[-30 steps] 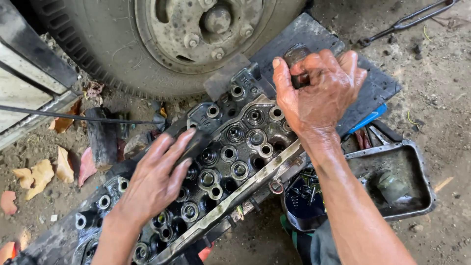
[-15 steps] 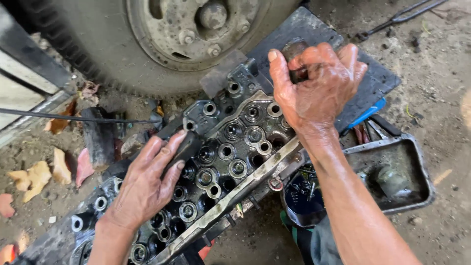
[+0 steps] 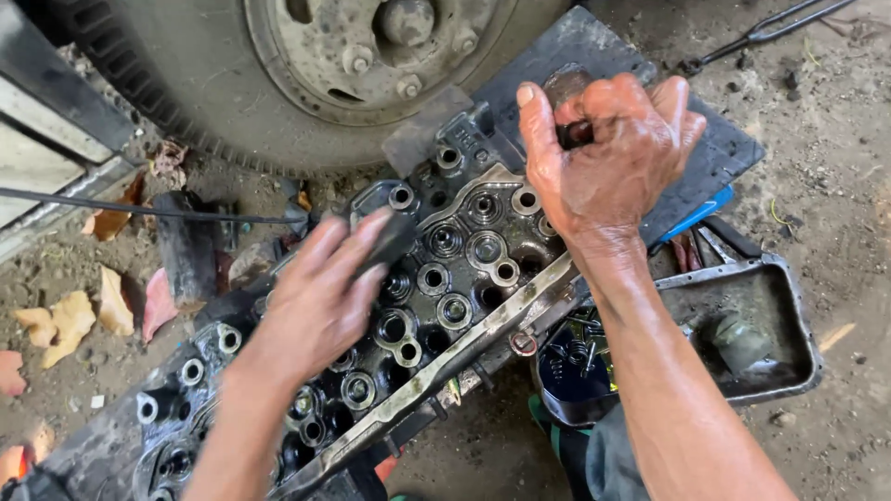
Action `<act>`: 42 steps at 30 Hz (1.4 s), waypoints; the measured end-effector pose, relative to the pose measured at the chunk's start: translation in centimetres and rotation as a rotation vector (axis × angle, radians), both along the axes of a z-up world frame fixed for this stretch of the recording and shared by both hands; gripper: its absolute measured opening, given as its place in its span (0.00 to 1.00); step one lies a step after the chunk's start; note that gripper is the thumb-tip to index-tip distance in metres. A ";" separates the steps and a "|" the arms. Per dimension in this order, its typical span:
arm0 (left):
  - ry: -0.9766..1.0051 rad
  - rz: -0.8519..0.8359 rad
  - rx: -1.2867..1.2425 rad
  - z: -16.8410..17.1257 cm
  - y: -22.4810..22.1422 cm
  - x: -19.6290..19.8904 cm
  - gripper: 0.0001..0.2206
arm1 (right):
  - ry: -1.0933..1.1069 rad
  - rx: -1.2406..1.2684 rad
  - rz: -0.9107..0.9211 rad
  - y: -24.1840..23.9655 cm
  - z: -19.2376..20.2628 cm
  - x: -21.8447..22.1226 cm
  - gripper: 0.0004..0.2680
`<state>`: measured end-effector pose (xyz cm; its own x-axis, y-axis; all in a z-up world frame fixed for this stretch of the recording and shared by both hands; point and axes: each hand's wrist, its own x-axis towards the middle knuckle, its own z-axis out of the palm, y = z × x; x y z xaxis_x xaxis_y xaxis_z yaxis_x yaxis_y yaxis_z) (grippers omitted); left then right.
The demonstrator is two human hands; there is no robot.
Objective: Cleaning and surfacing a cylinder head using a sanding block and liquid.
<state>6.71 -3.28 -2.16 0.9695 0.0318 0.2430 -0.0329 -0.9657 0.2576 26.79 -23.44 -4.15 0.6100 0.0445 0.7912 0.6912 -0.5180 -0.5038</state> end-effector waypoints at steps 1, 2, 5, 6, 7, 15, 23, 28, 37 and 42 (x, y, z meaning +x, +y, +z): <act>0.001 0.007 0.004 0.2 -0.8 1.6 0.26 | 0.001 0.004 0.007 0.1 0.0 -0.2 0.15; -0.015 -0.064 -0.038 0.4 -1.7 3.7 0.25 | -0.002 -0.004 0.019 -0.1 0.1 -0.2 0.15; -0.002 -0.121 -0.093 0.8 -2.8 5.8 0.25 | -0.014 -0.028 0.051 -0.9 0.0 0.0 0.15; 0.028 -0.120 -0.107 1.0 -2.7 5.9 0.26 | -0.021 -0.045 0.057 -0.9 -0.1 0.1 0.15; 0.029 -0.112 -0.105 0.8 -1.5 3.8 0.26 | -0.020 -0.043 0.065 -0.7 -0.4 -0.1 0.15; 0.143 0.122 -0.101 3.0 4.0 -7.2 0.26 | -0.106 -0.195 0.172 -1.1 -0.3 -0.2 0.15; -0.219 0.082 -0.258 4.1 -0.4 -5.3 0.25 | 0.130 -0.743 1.092 4.8 10.1 -6.3 0.20; -0.445 0.181 -0.393 2.8 -1.0 -6.7 0.10 | 0.134 -1.044 1.185 7.2 10.2 -7.2 0.21; -0.480 0.097 -0.453 -0.6 -1.0 -4.6 0.01 | 0.332 -1.039 1.205 8.1 9.3 -8.1 0.12; -0.500 0.042 -0.512 -2.0 -0.5 -1.4 0.08 | 0.243 -1.100 1.145 7.9 8.0 -5.0 0.10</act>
<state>5.33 -3.74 -4.17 0.7415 0.2950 0.6026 -0.2311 -0.7309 0.6422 21.77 -15.58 3.85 -0.0426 0.9984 -0.0383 0.9142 0.0234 -0.4046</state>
